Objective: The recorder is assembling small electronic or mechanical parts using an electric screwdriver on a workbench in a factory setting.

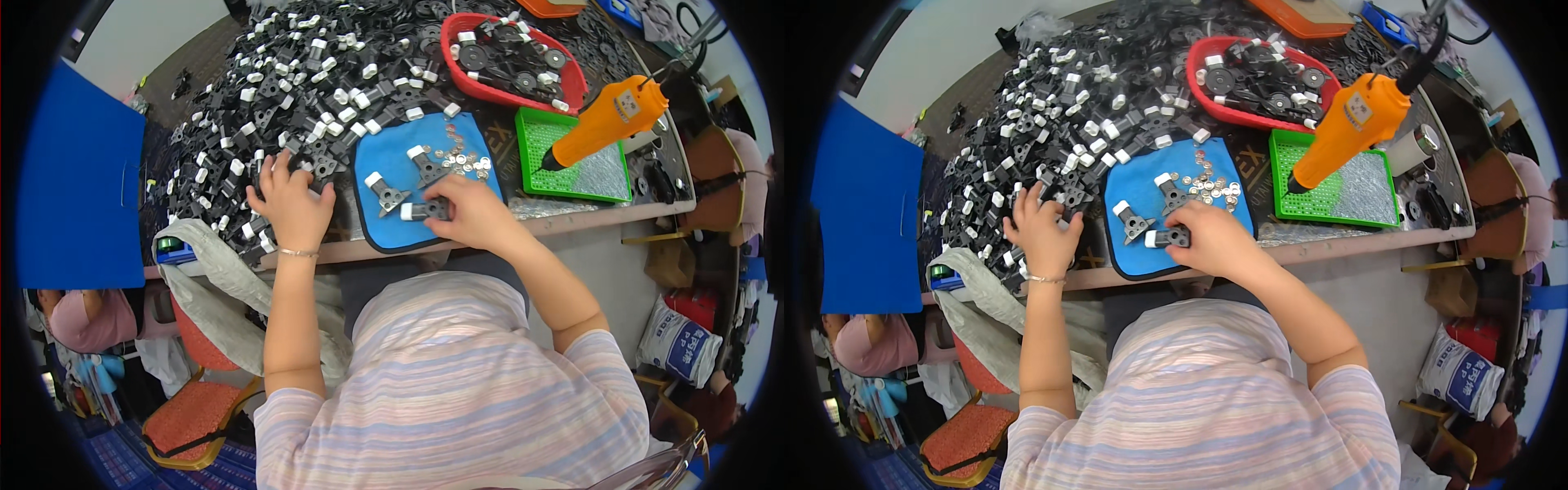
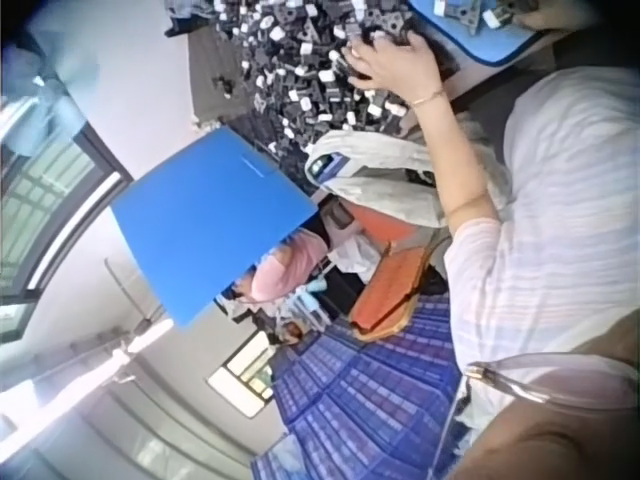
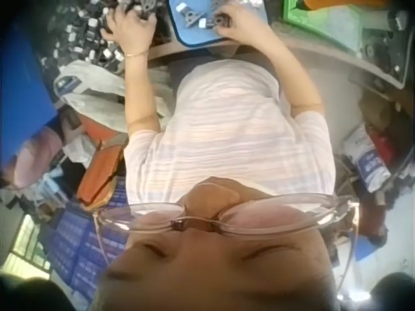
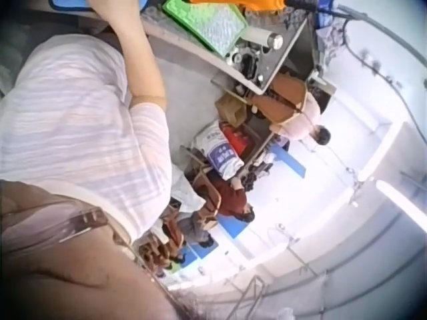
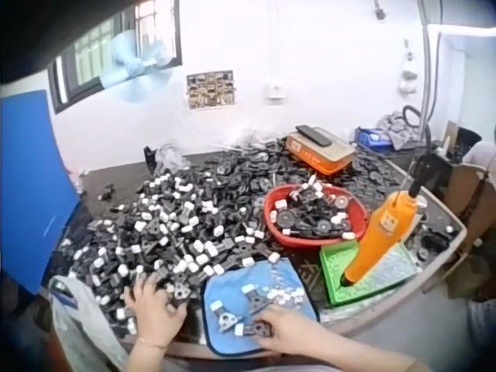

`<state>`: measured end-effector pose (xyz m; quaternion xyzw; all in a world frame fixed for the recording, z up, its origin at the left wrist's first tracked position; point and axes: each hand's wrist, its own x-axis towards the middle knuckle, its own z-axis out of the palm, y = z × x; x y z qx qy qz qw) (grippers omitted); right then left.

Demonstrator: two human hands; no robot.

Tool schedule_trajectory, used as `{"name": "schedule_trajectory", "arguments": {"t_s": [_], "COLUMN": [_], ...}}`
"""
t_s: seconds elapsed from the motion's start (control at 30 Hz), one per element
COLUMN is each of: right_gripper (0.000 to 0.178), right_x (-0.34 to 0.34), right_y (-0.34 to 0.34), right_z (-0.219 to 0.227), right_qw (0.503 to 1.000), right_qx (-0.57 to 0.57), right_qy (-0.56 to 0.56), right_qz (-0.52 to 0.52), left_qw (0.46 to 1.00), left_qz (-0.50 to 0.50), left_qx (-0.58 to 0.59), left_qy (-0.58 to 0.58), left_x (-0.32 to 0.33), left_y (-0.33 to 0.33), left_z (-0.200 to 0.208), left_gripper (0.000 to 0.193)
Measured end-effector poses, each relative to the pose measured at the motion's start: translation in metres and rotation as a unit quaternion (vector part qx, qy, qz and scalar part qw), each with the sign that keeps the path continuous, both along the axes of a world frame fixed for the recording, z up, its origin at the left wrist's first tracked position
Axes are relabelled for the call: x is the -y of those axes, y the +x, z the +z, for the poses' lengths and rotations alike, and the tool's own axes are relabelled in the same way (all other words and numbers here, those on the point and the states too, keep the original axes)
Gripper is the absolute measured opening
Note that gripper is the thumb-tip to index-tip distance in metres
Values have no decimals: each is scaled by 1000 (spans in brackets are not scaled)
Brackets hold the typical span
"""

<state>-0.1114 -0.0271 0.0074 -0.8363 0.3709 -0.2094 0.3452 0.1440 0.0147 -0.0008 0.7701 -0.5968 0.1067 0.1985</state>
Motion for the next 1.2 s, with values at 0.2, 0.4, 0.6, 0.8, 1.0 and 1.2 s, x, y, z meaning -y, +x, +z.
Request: {"name": "schedule_trajectory", "arguments": {"t_s": [0.2,0.4,0.6,0.8,1.0,1.2], "right_gripper": [41,21,15,15,10,12], "right_x": [2,14,12,12,16,15], "right_y": [19,-28,-35,-29,-34,-33], "right_z": [-14,-5,-11,-11,-11,-13], "right_qw": [996,987,982,979,984,987], "right_qx": [86,-34,-84,-118,-46,82], "right_qy": [28,-73,-92,-101,-77,132], "right_qz": [21,-138,-141,-132,-156,-37], "left_qw": [937,940,954,961,961,960], "left_qz": [-277,-306,-290,-266,-259,-261], "left_qx": [-211,-132,-71,-65,-93,-95], "left_qy": [-10,66,26,31,20,-24], "left_x": [-13,-31,-14,-12,-17,-16], "left_y": [-32,-74,-114,-115,-110,-112], "left_z": [26,19,6,-4,-12,-22], "left_gripper": [29,29,27,30,29,27]}}
